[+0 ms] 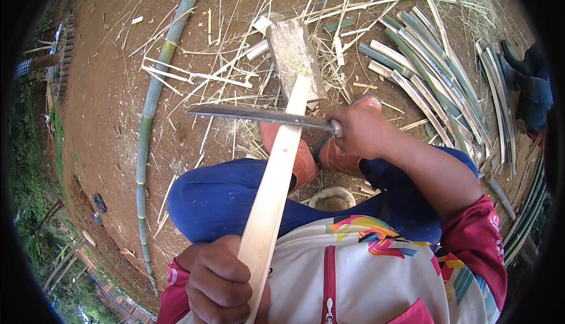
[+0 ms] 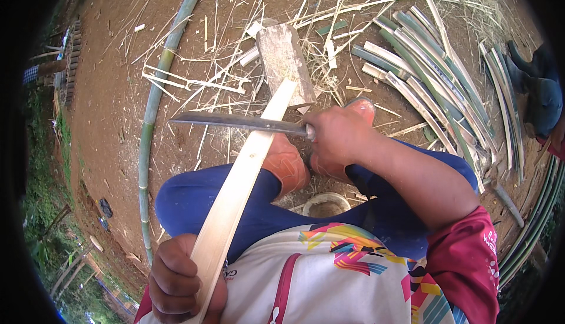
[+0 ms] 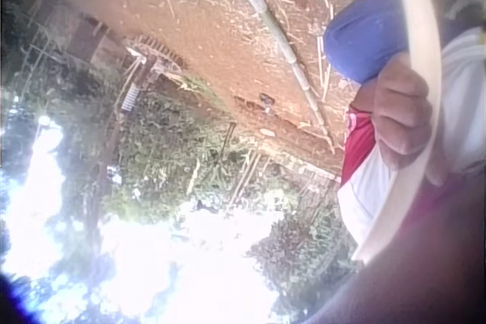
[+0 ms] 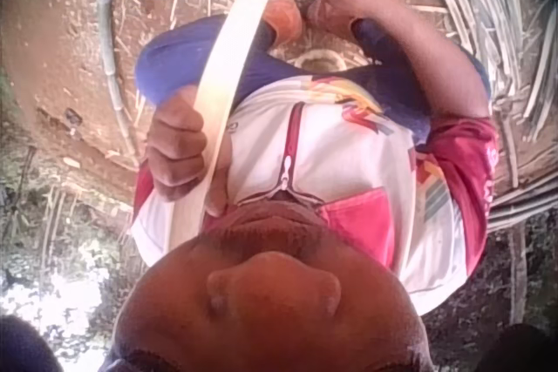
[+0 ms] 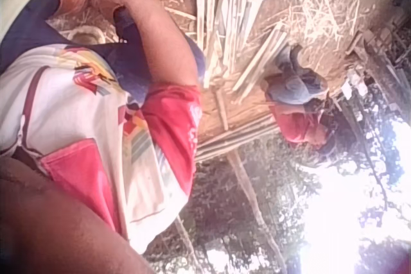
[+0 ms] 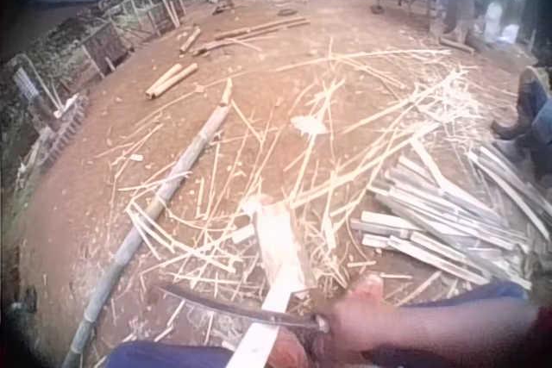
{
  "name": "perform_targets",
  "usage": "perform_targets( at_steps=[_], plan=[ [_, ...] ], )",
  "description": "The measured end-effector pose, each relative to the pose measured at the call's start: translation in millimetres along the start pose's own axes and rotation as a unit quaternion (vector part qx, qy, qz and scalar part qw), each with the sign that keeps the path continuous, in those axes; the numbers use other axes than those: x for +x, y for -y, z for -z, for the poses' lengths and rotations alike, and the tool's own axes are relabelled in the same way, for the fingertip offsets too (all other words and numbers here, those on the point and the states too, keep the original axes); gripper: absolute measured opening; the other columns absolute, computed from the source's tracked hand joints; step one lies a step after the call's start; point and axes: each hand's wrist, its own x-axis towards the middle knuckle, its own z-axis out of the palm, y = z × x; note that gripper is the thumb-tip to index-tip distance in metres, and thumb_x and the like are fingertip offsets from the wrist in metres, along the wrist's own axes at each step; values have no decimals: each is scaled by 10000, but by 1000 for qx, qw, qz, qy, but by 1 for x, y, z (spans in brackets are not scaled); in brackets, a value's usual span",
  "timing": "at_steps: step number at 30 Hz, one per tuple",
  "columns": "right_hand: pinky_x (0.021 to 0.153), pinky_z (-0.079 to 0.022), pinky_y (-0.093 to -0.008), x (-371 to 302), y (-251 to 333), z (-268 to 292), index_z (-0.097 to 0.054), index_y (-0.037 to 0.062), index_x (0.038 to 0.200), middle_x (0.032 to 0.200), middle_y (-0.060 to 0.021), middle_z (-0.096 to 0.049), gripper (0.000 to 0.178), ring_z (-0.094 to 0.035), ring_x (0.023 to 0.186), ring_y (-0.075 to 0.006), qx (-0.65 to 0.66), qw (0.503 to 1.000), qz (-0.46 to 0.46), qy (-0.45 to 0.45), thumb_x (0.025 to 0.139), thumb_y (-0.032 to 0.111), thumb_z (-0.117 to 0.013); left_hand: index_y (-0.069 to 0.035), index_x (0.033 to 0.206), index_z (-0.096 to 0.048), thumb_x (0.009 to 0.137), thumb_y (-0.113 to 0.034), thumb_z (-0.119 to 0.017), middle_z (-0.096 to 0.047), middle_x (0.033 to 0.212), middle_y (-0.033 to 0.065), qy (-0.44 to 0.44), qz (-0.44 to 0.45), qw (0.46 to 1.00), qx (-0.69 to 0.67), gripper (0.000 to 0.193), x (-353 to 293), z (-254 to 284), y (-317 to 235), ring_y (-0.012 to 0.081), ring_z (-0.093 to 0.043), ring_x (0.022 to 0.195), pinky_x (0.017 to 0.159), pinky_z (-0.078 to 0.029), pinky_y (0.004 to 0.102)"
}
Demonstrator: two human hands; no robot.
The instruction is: The person sits on the ground and uses a large knife to split bamboo stalks into thin strips. They hold the bamboo against a wooden block and repeatedly strike it with the knife to separate the material, then peel off the resulting strips.
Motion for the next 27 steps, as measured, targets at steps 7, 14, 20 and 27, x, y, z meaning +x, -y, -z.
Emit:
perform_targets(
  at_steps=[7,14,20,27],
  plan=[
    [860,-549,-481,19,-17,-1,-687,136,1185,1008,-163,-729,354,-698,990,-356,-43,998,-43,9,839,195,-636,-264,760,-488,649,58,-889,-448,696,-183,13,-18,1000,-16,526,1,0,5,-33,-483,594,581,-331,170],
    [851,-549,-499,36,-40,-10,-693,80,1097,945,-216,-707,323,-684,932,-405,6,999,-54,-5,789,171,-658,-261,763,-488,652,63,-883,-449,696,-181,13,-24,1000,-12,523,1,1,5,-32,-492,599,588,-339,171],
    [863,-552,-494,49,-58,-16,-694,80,1100,974,-212,-713,326,-687,958,-394,-7,997,-75,-7,791,178,-654,-259,771,-495,670,50,-871,-456,702,-178,27,-16,999,-32,497,1,6,4,-31,-499,602,594,-358,168],
    [920,-550,-453,65,-68,-14,-690,92,1162,1092,-177,-721,368,-693,1036,-348,-32,993,-113,27,804,177,-675,-261,779,-497,665,40,-874,-458,702,-179,18,-35,999,-28,496,1,3,7,-33,-506,606,591,-360,168]
  ],
)
